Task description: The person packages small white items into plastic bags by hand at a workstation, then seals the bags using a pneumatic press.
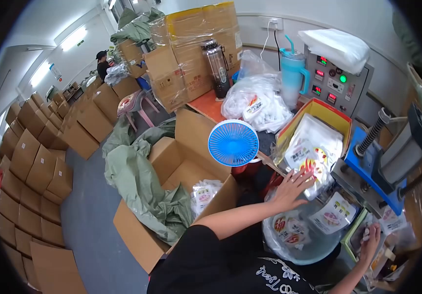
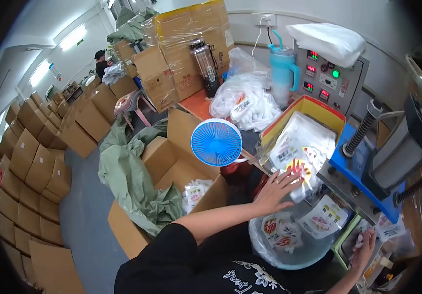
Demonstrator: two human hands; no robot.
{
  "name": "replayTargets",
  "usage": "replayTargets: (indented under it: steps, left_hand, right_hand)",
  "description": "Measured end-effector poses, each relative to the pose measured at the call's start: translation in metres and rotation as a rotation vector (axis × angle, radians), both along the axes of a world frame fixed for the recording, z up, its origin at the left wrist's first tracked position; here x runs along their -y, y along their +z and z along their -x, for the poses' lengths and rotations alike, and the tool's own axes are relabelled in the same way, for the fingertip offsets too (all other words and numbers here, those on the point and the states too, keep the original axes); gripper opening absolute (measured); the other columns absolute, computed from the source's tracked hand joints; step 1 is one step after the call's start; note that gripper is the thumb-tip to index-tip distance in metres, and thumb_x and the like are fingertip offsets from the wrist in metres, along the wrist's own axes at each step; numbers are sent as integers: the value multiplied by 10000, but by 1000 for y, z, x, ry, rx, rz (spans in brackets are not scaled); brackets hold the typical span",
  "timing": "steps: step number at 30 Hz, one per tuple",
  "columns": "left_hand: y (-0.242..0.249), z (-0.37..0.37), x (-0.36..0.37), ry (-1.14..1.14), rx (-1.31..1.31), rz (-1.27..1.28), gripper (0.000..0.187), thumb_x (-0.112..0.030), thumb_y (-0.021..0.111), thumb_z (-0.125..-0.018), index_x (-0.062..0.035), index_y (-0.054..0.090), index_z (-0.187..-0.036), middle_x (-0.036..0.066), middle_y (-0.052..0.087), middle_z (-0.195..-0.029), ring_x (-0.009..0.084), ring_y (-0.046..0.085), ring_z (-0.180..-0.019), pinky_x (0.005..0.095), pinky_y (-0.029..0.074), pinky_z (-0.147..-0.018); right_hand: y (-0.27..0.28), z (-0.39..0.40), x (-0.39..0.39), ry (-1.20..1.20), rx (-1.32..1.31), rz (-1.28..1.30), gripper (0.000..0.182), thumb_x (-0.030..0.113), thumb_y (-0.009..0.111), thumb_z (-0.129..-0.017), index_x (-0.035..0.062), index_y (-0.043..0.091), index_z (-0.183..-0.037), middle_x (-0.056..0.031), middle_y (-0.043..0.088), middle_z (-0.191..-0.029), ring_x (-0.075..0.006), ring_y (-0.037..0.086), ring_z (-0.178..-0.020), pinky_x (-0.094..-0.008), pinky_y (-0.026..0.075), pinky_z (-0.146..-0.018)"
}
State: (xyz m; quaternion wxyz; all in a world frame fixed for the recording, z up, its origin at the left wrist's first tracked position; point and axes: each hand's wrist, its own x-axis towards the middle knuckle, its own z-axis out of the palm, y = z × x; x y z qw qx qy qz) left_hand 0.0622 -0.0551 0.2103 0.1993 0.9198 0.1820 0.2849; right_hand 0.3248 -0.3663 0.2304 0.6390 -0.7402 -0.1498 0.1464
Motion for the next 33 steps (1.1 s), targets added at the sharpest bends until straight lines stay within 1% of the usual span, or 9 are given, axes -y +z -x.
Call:
replayTargets:
  steps: [3,5,6,9,10,12,16,23,33]
  left_hand:
    - [7,10,-3,-37,47,-15,766,-97,726,-674,-198,436,-1377,35,450,-1387,265,361,-1334,509,209,-1129]
    - [9,2,-9,12,48,-7,694,-60,695,-666,-197,499,-1317,30,517,-1277,252,426,-1264,506,219,-1122]
    - [13,-2,-9,34,126,6,564,-47,677,-665,-191,586,-1203,22,566,-1156,248,474,-1196,514,243,-1099]
    - [9,-10,-16,21,148,46,449,-49,667,-677,-190,639,-1103,21,584,-1101,244,494,-1166,508,261,-1082]
    - [19,-8,-12,44,164,82,377,-56,667,-680,-185,668,-1035,22,612,-1076,250,534,-1101,503,286,-1059]
    - [30,-3,-9,82,235,64,286,-75,667,-701,-152,708,-974,64,679,-963,265,604,-978,443,413,-913]
    - [48,4,12,-38,293,263,134,-132,646,-858,-18,692,-913,148,674,-856,309,643,-824,373,488,-740]
    - [40,-3,75,-226,100,1043,119,-52,700,-798,32,670,-878,24,644,-802,79,579,-720,238,451,-668]
    - [-3,-1,91,-238,17,955,128,38,663,-762,52,679,-888,34,619,-831,94,604,-758,221,476,-666]
  right_hand:
    - [-11,-9,4,-71,-208,-111,70,157,544,-946,88,543,-958,6,550,-761,-72,472,-603,-238,370,-440]
    - [-33,-24,8,60,502,484,143,165,558,-938,32,549,-987,-45,566,-754,-141,521,-601,-311,425,-526]
    - [-13,-6,-6,71,593,600,209,154,536,-941,-25,552,-1049,-148,596,-836,-279,594,-727,-393,455,-685]
    - [-51,-24,-4,-7,939,580,218,140,510,-950,-30,553,-1080,-169,577,-856,-303,570,-772,-391,440,-715]
    - [-19,-2,-13,66,694,735,260,123,473,-954,-35,549,-1147,-258,566,-1136,-424,539,-1067,-442,427,-905]
    - [-51,-12,-1,48,940,749,305,124,523,-921,-25,537,-1186,-263,556,-1174,-430,521,-1108,-443,426,-934]
    - [-19,12,-1,67,643,407,209,31,607,-822,-27,586,-1022,-203,603,-1004,-376,586,-953,-398,459,-830]
    - [31,57,-18,13,375,49,225,98,577,-915,28,620,-1124,-22,630,-882,-77,543,-754,-227,424,-645]
    - [51,112,-61,606,-37,-28,116,46,551,-934,50,464,-1010,-109,687,-1006,-108,597,-988,-245,438,-818]
